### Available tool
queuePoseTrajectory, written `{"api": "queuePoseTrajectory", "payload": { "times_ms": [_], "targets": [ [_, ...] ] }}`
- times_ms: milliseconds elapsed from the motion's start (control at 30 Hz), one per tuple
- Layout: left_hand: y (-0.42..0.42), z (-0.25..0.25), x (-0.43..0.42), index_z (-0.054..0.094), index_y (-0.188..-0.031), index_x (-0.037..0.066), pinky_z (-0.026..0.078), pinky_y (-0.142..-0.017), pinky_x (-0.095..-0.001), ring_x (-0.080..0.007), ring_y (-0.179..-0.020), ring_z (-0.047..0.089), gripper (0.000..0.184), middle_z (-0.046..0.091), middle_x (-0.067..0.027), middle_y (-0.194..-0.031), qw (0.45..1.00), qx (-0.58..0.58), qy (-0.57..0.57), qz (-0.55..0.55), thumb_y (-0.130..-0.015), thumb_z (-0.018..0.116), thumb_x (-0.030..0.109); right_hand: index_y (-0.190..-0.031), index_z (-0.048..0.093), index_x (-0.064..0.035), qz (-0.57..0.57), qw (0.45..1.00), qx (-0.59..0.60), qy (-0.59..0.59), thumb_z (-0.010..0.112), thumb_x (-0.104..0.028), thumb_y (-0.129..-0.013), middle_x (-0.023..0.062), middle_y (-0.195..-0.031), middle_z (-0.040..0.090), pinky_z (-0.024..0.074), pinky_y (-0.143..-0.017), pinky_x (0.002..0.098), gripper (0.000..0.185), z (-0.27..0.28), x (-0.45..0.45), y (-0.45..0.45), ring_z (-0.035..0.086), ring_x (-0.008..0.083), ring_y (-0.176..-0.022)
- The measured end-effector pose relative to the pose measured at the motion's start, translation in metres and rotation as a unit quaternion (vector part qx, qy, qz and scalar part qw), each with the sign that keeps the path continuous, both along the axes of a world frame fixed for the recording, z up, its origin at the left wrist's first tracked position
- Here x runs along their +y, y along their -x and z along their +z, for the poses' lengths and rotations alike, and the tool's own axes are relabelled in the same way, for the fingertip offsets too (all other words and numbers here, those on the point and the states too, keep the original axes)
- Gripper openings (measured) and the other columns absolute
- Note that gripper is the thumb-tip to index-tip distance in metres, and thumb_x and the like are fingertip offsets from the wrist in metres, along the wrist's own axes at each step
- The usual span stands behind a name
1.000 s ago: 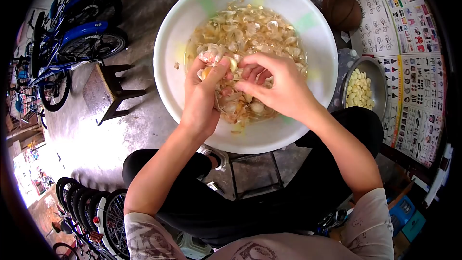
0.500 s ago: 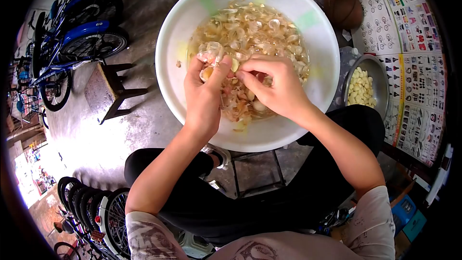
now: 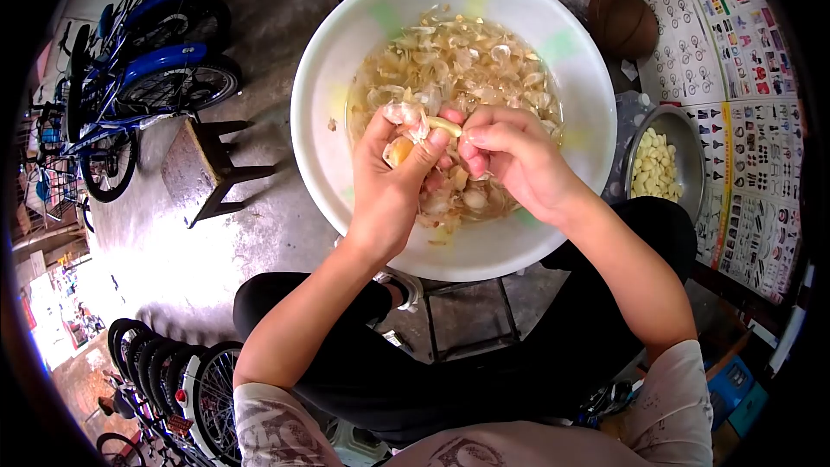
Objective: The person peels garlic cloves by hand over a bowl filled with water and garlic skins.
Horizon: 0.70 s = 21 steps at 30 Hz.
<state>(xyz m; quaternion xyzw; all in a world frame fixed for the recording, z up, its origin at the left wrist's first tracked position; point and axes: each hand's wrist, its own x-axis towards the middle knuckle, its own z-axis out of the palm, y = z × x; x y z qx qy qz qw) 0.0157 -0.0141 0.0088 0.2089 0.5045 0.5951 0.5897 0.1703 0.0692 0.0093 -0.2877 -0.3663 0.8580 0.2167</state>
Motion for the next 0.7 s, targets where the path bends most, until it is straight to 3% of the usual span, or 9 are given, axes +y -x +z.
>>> {"api": "queuePoseTrajectory", "payload": {
  "times_ms": [67, 167, 433, 533, 667, 700],
  "targets": [
    [-0.003, 0.002, 0.0, 0.052, -0.1, 0.01, 0.043, -0.054, -0.0178, -0.0051, -0.072, 0.058, 0.015, 0.068, -0.0037, -0.104, 0.999, 0.027, 0.015, 0.012, -0.094, 0.066, 0.01, -0.08, 0.063, -0.003, 0.0, 1.0, -0.005, -0.013, 0.059, -0.015, -0.091, 0.0011, -0.08, 0.06, 0.0416, -0.07, 0.0239, 0.017, 0.001, 0.001, -0.001, 0.05, 0.0077, -0.071],
    [-0.004, 0.004, 0.001, 0.057, -0.111, 0.006, 0.04, -0.057, -0.0179, -0.0043, -0.073, 0.054, 0.017, 0.063, -0.0006, -0.093, 0.998, 0.046, -0.005, 0.03, -0.095, 0.064, 0.008, -0.078, 0.063, -0.0025, 0.006, 0.997, -0.011, -0.07, 0.059, -0.015, -0.09, 0.0013, -0.078, 0.059, 0.0398, -0.067, 0.0239, 0.018, 0.002, 0.003, 0.0, 0.049, 0.007, -0.069],
    [-0.001, 0.002, 0.003, 0.059, -0.1, 0.001, 0.047, -0.059, -0.0198, -0.0073, -0.073, 0.06, 0.013, 0.068, -0.005, -0.096, 0.976, 0.217, -0.032, 0.013, -0.091, 0.068, 0.004, -0.079, 0.06, -0.0033, 0.005, 0.991, -0.064, -0.116, 0.059, -0.015, -0.091, 0.0001, -0.076, 0.056, 0.0381, -0.065, 0.0237, 0.017, 0.007, 0.011, -0.004, 0.046, 0.0072, -0.069],
    [-0.002, 0.003, 0.003, 0.059, -0.099, 0.001, 0.047, -0.058, -0.0202, -0.0072, -0.073, 0.059, 0.013, 0.067, -0.0049, -0.093, 0.978, 0.207, -0.017, 0.008, -0.091, 0.069, 0.005, -0.078, 0.06, -0.0039, 0.004, 0.982, -0.115, -0.147, 0.061, -0.02, -0.093, -0.002, -0.073, 0.055, 0.0367, -0.062, 0.0228, 0.022, 0.009, 0.01, -0.002, 0.044, 0.0063, -0.065],
    [-0.002, 0.007, 0.004, 0.057, -0.099, 0.002, 0.045, -0.053, -0.0199, -0.0062, -0.07, 0.058, 0.015, 0.065, -0.0041, -0.088, 0.981, 0.193, 0.009, 0.01, -0.09, 0.069, 0.006, -0.077, 0.063, -0.0018, 0.006, 0.964, -0.168, -0.205, 0.065, -0.017, -0.09, -0.0028, -0.067, 0.053, 0.0348, -0.055, 0.0229, 0.02, 0.011, 0.016, -0.007, 0.044, 0.0039, -0.06],
    [0.0, 0.005, 0.003, 0.057, -0.102, 0.004, 0.043, -0.053, -0.0186, -0.0058, -0.068, 0.056, 0.017, 0.063, -0.003, -0.087, 0.989, 0.145, 0.038, 0.008, -0.091, 0.069, 0.006, -0.081, 0.064, -0.0019, 0.022, 0.93, -0.218, -0.296, 0.067, -0.013, -0.087, -0.001, -0.065, 0.053, 0.0364, -0.055, 0.0251, 0.013, 0.011, 0.017, -0.008, 0.046, 0.0065, -0.058]
  ]
}}
